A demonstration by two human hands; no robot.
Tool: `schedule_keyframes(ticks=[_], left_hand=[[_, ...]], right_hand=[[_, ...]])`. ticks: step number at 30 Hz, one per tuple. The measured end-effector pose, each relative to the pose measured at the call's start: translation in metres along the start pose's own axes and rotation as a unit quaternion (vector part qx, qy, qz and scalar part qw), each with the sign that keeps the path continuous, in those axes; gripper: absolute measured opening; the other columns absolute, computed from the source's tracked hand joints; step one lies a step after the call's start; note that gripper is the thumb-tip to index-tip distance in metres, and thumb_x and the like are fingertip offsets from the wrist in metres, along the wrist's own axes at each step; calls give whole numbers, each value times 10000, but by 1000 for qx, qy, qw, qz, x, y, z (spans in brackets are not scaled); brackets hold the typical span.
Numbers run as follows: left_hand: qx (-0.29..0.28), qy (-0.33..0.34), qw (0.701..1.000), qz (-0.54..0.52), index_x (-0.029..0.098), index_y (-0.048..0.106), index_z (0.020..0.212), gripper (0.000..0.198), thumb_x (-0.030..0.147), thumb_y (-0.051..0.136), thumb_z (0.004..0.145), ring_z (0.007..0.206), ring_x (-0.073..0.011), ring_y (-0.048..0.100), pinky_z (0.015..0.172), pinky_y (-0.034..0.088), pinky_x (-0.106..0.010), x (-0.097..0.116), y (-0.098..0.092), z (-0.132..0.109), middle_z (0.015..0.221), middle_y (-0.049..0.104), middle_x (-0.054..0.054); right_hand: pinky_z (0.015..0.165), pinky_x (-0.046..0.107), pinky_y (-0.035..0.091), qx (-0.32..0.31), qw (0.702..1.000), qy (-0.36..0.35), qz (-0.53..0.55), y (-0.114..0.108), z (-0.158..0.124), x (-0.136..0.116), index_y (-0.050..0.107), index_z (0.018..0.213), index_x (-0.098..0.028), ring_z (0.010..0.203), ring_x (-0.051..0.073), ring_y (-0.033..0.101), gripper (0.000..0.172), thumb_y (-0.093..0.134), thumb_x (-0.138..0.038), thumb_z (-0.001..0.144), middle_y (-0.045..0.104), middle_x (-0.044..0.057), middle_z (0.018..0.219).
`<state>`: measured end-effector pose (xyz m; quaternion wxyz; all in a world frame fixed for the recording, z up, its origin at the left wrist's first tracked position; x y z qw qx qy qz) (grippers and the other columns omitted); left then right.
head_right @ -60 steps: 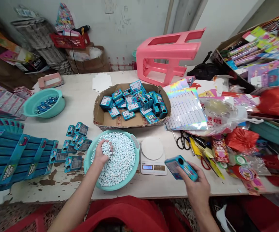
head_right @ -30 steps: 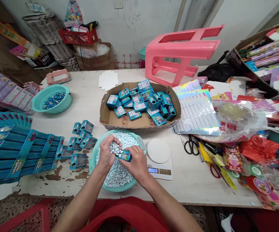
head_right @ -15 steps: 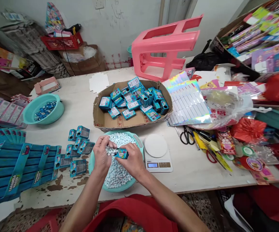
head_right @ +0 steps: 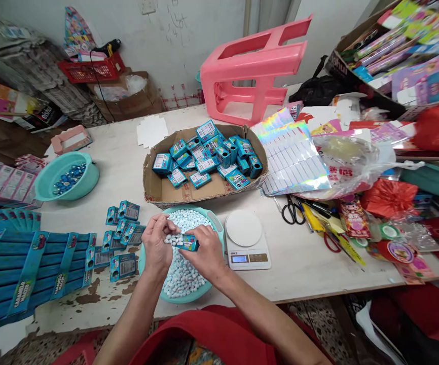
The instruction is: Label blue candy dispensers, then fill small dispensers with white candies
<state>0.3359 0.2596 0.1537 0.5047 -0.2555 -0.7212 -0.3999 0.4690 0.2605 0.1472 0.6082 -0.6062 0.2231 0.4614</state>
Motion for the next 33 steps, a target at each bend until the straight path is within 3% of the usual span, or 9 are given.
schedule_keyframes(ticks=[5,10,16,20,25,27,30,31,33], left_hand=[[-28,-32,999,-6,156,554,817,163,318,559,798,465,-90,525,488,400,-200,-9,5,0,540,521,39],[-32,-38,999,-4,159,552,809,173,330,569,795,386,-47,400,413,315,-167,-8,6,1,486,444,67],[-109,-99,989,32,153,561,814,181,332,581,798,366,-22,274,364,168,-154,-14,14,-1,467,401,71],[-105,-98,989,30,158,560,833,173,330,557,818,380,-24,298,382,188,-154,-15,13,1,495,435,62],[-168,-114,978,51,161,577,813,199,360,571,801,369,-37,343,383,227,-172,-19,23,-7,518,481,41],[-144,-85,985,48,163,575,793,205,368,567,799,367,-44,342,392,244,-179,-17,14,1,510,473,41],[-50,-3,993,109,179,584,818,223,397,540,805,491,-96,464,488,366,-207,-21,-23,27,578,518,15],[-36,19,985,168,183,598,826,232,407,548,795,595,-130,524,565,416,-237,-27,-36,36,647,561,-9],[-64,51,944,321,190,632,832,235,409,584,761,846,-202,563,768,443,-323,-48,-51,49,836,624,-59]], right_hand=[[748,340,414,-11,1000,-2,-14,6,0,5,623,898,-224,844,223,550,312,767,-231,621,624,17,843],[753,340,401,-21,999,1,-30,4,1,4,620,905,-224,854,227,551,327,768,-220,614,626,15,847],[745,335,398,-30,999,-6,-29,0,3,3,612,895,-215,845,223,557,281,748,-238,650,624,23,844],[779,343,383,-28,999,-17,-34,-5,4,1,605,934,-221,869,220,555,314,746,-224,653,631,18,877],[777,354,385,-37,998,-15,-51,-4,5,2,610,887,-223,852,220,561,200,702,-258,714,629,23,842],[782,358,402,-34,999,-8,-36,-6,4,6,613,898,-229,856,220,576,209,704,-275,716,637,23,848],[821,376,424,-14,1000,-2,-4,-15,0,11,608,983,-244,921,229,582,302,721,-305,709,646,38,929],[826,380,431,-9,1000,-2,4,-19,-2,12,608,993,-245,931,232,582,318,726,-315,706,646,42,941],[804,372,453,-9,1000,3,24,-24,-7,16,614,990,-244,911,228,587,320,732,-325,703,640,46,930]])
Point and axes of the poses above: each hand's wrist, its own z-axis towards the middle knuckle, its own y-axis out of the palm, x = y × z, the point moved 7 cm from there along z, towards the middle knuckle
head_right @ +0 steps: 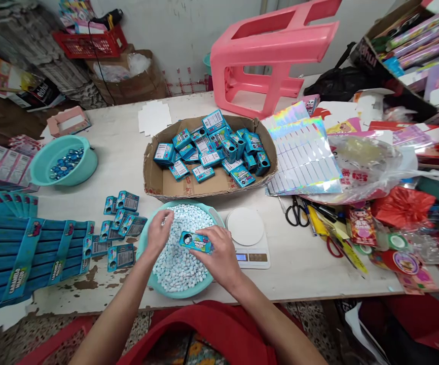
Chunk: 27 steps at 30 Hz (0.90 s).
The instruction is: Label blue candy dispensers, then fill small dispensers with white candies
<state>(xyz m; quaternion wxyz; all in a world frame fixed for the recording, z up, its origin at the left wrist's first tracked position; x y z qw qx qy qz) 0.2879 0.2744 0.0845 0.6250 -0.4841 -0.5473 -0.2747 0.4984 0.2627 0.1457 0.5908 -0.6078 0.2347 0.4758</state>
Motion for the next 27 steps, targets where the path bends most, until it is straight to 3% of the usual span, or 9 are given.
schedule_keyframes(ticks=[3,6,9,12,15,18,20,23,27], left_hand=[[-85,53,976,191,206,648,925,252,394,565,778,1041,-246,506,959,339,-404,-34,21,-2,1017,612,-84],[-111,66,944,304,202,628,971,300,432,524,807,1016,-249,504,926,353,-398,-51,39,-17,1011,585,-92],[-98,61,937,330,199,624,872,281,453,531,797,921,-235,530,834,393,-350,-55,45,-27,910,579,-82],[-64,40,967,242,196,602,740,236,428,569,770,807,-199,547,773,401,-305,-58,37,-28,784,581,-43],[-8,-85,994,61,177,543,620,298,449,629,706,626,-144,510,637,399,-255,-67,21,-26,616,528,6],[13,-236,954,-183,172,508,659,326,471,635,687,479,-88,439,453,317,-201,-61,16,-36,592,491,34],[-3,-273,907,-320,176,503,723,303,443,641,686,453,-71,433,394,263,-179,-38,18,-42,625,496,38],[-5,-240,869,-432,170,504,734,269,409,622,698,507,-84,499,400,306,-176,4,15,-47,640,506,23],[49,-113,888,-442,165,520,680,212,365,562,736,627,-118,567,604,458,-243,37,2,-48,634,525,12]], right_hand=[[770,345,477,-12,999,22,35,-2,-6,7,615,1004,-241,888,212,588,322,726,-324,713,623,48,935],[758,338,486,-2,999,32,43,-4,-11,13,617,999,-238,885,211,587,320,724,-334,713,614,49,932],[751,338,489,7,999,39,32,-5,-14,16,618,989,-235,870,210,589,312,723,-332,712,613,46,910],[752,337,488,7,999,50,19,-6,-15,18,616,985,-234,869,210,590,303,718,-328,716,613,45,905],[738,328,486,-6,999,51,0,-4,-14,19,618,966,-231,864,209,590,283,713,-325,716,610,41,892],[727,319,480,-27,999,34,-25,4,-11,17,614,958,-225,849,205,591,279,714,-313,712,608,37,883],[724,320,474,-38,998,12,-52,12,-10,11,609,963,-220,848,209,589,284,711,-305,713,611,41,881],[728,330,458,-57,993,-24,-100,29,-7,-1,604,955,-214,849,222,577,276,707,-271,705,613,48,867],[744,335,442,-75,989,-41,-117,45,-3,-17,606,927,-219,846,222,562,261,696,-211,682,608,39,854]])
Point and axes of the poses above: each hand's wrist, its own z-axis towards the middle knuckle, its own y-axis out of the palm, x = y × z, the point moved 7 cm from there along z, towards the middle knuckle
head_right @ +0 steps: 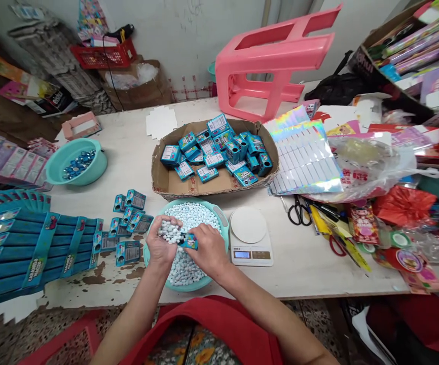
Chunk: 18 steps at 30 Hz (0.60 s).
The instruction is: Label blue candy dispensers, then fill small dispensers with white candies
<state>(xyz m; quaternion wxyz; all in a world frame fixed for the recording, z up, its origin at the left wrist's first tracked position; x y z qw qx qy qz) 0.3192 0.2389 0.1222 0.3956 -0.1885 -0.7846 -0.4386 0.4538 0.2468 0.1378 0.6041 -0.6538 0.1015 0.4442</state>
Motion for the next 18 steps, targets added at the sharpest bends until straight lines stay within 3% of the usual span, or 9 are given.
schedule_keyframes(ticks=[5,10,18], left_hand=[[22,59,998,20,160,510,660,176,295,572,755,595,-102,548,629,461,-255,12,7,-1,626,508,23],[61,48,997,29,161,495,678,224,351,590,750,527,-91,530,496,413,-220,16,12,4,628,499,31],[60,53,995,58,166,486,642,262,369,581,776,528,-96,517,550,432,-236,15,18,4,546,452,46]], right_hand=[[752,338,441,21,1000,3,15,-7,6,-10,606,927,-208,856,224,556,270,685,-196,670,605,41,853],[733,331,444,35,999,-8,41,-13,11,-7,602,919,-219,841,220,562,263,690,-208,672,606,33,838],[739,342,442,28,998,-4,52,-12,13,-3,596,924,-219,845,226,558,284,714,-214,666,603,35,841]])
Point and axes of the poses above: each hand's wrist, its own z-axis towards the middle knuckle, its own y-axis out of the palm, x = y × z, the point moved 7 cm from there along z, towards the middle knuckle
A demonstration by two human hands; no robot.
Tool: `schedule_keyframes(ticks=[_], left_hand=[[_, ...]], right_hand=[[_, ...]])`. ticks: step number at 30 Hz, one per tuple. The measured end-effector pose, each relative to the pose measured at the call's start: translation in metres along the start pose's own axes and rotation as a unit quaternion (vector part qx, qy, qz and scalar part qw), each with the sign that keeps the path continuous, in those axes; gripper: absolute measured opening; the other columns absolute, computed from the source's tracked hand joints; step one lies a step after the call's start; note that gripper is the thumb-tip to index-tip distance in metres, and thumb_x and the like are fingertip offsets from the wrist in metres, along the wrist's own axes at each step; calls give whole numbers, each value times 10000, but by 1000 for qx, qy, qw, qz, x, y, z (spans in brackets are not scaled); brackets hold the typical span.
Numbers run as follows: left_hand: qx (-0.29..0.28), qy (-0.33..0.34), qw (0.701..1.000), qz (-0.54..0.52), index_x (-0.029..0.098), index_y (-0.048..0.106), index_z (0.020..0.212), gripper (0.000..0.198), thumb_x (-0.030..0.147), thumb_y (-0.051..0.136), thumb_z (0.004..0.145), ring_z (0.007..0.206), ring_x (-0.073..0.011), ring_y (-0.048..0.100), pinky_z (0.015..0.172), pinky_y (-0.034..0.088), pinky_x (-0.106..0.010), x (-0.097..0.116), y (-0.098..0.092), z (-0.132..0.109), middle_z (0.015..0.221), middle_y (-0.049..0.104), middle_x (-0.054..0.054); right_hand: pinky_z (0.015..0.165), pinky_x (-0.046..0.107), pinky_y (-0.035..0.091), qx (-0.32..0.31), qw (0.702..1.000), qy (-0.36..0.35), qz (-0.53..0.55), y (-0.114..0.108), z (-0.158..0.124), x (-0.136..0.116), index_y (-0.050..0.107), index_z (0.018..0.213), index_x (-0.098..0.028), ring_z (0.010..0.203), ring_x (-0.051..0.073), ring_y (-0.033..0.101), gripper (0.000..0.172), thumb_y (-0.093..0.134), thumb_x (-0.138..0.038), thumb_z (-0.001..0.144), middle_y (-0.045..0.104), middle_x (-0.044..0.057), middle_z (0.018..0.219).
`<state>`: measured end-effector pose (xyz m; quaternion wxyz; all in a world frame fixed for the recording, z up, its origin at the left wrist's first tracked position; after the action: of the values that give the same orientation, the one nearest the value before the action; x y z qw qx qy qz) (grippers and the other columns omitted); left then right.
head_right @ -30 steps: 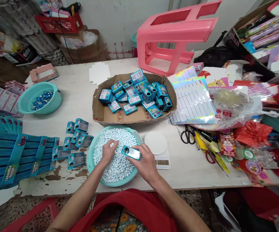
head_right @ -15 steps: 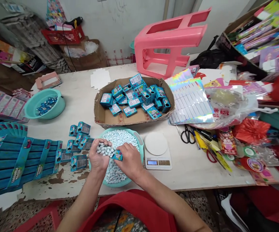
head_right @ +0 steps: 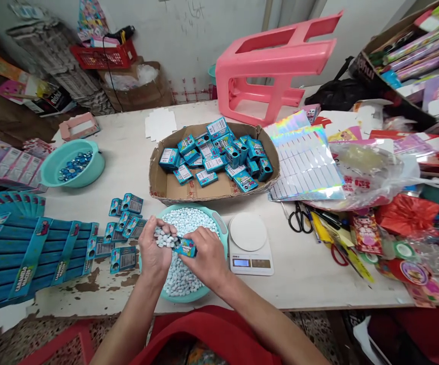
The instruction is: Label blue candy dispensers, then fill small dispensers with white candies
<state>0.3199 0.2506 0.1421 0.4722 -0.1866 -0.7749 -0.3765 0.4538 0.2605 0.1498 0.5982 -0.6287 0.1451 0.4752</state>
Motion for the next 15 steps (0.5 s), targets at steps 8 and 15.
schedule_keyframes(ticks=[8,15], left_hand=[[15,71,995,74,161,487,667,235,327,599,788,505,-65,442,502,364,-193,7,10,-3,569,458,49],[16,121,988,95,166,489,714,186,294,574,819,495,-68,451,512,379,-199,11,11,-9,540,453,58]], right_hand=[[737,350,437,17,1000,2,6,-8,1,-4,590,926,-211,845,230,548,278,709,-206,675,598,40,843],[714,329,433,19,1000,8,14,-7,0,-9,598,884,-207,805,217,547,243,700,-180,665,587,33,802]])
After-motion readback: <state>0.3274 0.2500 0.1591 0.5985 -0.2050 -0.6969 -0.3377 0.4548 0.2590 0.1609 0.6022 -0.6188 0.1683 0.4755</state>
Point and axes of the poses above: each hand's wrist, its own z-axis towards the middle knuckle, its own y-axis out of the palm, x = y × z, the point moved 7 cm from there along z, towards the middle knuckle
